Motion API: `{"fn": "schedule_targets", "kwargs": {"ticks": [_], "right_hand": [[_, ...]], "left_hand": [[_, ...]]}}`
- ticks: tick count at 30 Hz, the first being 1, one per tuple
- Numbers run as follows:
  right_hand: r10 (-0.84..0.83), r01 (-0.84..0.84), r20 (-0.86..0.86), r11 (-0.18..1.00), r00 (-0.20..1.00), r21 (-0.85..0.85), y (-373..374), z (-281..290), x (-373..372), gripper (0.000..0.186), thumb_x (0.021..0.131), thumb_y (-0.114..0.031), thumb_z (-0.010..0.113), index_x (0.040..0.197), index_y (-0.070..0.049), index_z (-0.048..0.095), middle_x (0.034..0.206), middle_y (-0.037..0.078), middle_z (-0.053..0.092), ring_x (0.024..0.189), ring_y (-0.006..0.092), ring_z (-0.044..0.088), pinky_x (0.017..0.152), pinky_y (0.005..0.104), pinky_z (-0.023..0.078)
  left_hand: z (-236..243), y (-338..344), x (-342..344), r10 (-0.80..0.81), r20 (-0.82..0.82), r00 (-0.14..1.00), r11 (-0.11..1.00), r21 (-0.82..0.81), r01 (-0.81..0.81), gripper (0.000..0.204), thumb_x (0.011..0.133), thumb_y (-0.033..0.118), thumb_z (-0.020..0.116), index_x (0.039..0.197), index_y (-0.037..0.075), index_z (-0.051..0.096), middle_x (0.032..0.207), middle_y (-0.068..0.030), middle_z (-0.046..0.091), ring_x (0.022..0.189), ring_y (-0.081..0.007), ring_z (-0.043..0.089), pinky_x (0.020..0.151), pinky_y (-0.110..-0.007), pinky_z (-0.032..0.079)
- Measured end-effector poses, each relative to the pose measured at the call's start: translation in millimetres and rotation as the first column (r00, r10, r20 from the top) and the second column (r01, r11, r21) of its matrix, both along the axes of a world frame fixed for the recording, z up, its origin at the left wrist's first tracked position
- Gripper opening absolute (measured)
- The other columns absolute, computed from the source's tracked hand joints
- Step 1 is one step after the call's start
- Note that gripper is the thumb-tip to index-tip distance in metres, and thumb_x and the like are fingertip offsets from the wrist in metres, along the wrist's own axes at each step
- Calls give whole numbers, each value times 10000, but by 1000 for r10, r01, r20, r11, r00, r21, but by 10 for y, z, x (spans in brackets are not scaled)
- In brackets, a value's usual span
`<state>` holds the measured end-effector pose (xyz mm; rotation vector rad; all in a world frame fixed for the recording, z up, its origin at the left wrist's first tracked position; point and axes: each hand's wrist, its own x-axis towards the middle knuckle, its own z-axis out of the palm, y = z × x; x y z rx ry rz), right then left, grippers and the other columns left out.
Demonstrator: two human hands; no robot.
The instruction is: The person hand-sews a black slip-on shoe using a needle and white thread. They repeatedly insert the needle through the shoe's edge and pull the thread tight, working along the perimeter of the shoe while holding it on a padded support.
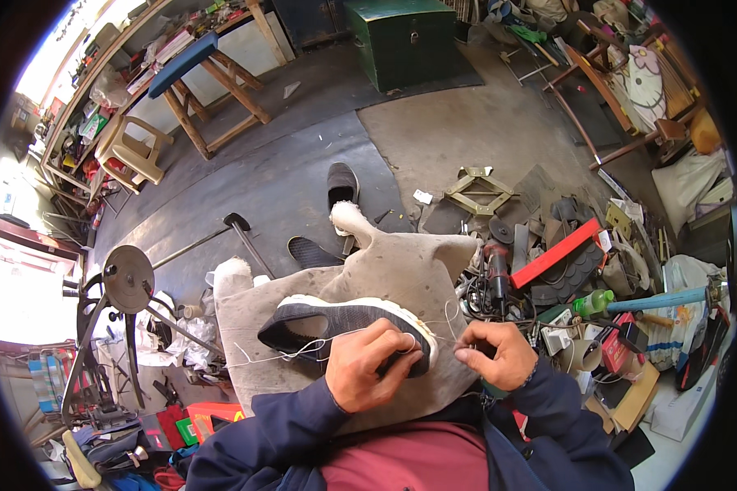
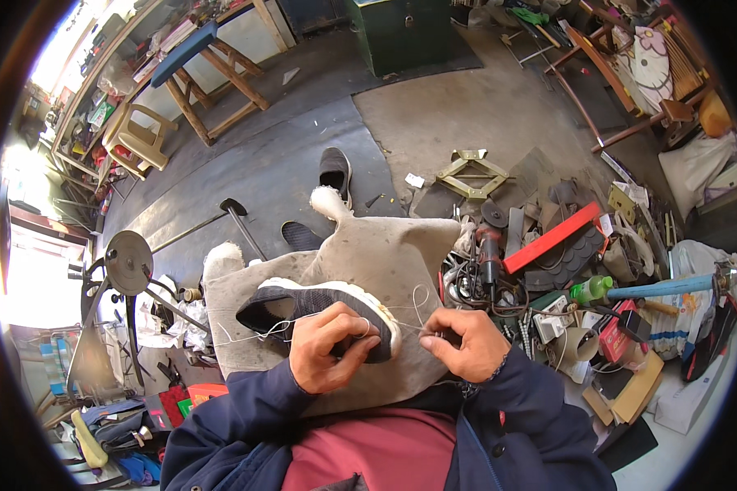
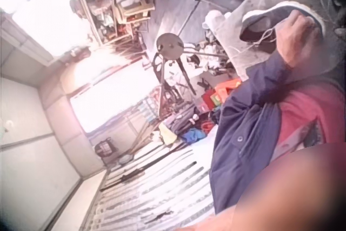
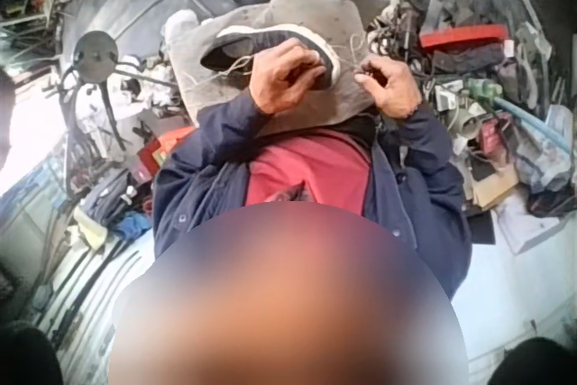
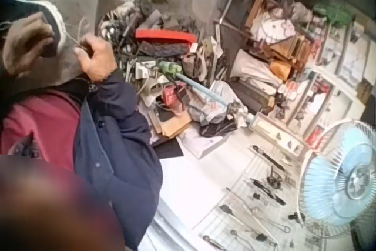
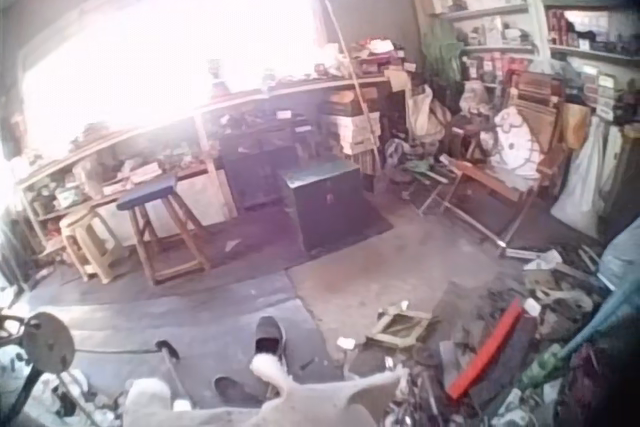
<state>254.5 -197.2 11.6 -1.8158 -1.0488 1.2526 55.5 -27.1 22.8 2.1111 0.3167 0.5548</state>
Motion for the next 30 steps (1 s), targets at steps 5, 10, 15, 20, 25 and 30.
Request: {"fn": "schedule_targets", "kwargs": {"ticks": [5, 10, 15, 20, 25, 30], "right_hand": [[242, -228, -217, 969, 946, 92, 30, -12, 62, 172, 922, -149, 718, 983, 9, 687, 767, 42, 643, 671, 82, 561, 614, 264, 444], [-21, 216, -832, 969, 555, 120, 12, -54, 29, 124, 958, -129, 671, 984, -8, 668, 747, 25, 598, 608, 52, 471, 543, 209, 348], [-78, 421, -946, 905, 316, 66, 11, -72, -114, 132, 972, -119, 654, 1009, 7, 650, 706, 32, 556, 546, 63, 389, 510, 232, 301], [-115, 333, -891, 942, 440, 43, -1, 37, -137, 145, 978, -120, 645, 1030, 14, 656, 719, 30, 566, 548, 60, 390, 516, 230, 311], [-227, 366, -786, 931, 574, -1, 69, 102, -152, 222, 974, -147, 632, 1122, 18, 628, 764, 60, 609, 546, 75, 421, 527, 243, 371], [-78, 87, -179, 995, 981, 44, 57, 263, 73, 244, 996, -99, 579, 1211, 14, 559, 853, 65, 691, 650, 107, 597, 635, 263, 493]], "left_hand": [[-57, -1, -5, 13, -17, 1000, 1000, 5, -13, 182, 814, 12, 768, 952, 62, 660, 805, -83, 601, 602, -264, 609, 544, -349, 477], [-99, -18, -14, 24, -16, 1000, 998, -61, -25, 189, 811, -8, 753, 967, 62, 672, 804, -81, 598, 616, -254, 614, 559, -342, 478], [-105, -25, -1, 24, 18, 1000, 998, -52, -23, 309, 814, -3, 743, 1100, 114, 720, 803, -67, 597, 617, -239, 613, 562, -334, 483], [-11, -62, 48, -59, -45, 997, 988, 138, 64, 381, 795, 15, 749, 1146, 164, 742, 800, -59, 598, 617, -231, 611, 559, -339, 496], [-8, -105, 123, 25, -41, 999, 999, -26, -26, 210, 833, 37, 739, 1029, 108, 710, 803, -82, 615, 658, -283, 637, 585, -353, 510], [-19, -93, 103, 156, -131, 979, 786, -583, -203, 47, 959, 28, 648, 951, 2, 610, 815, 7, 604, 699, -51, 513, 646, -232, 429]]}}
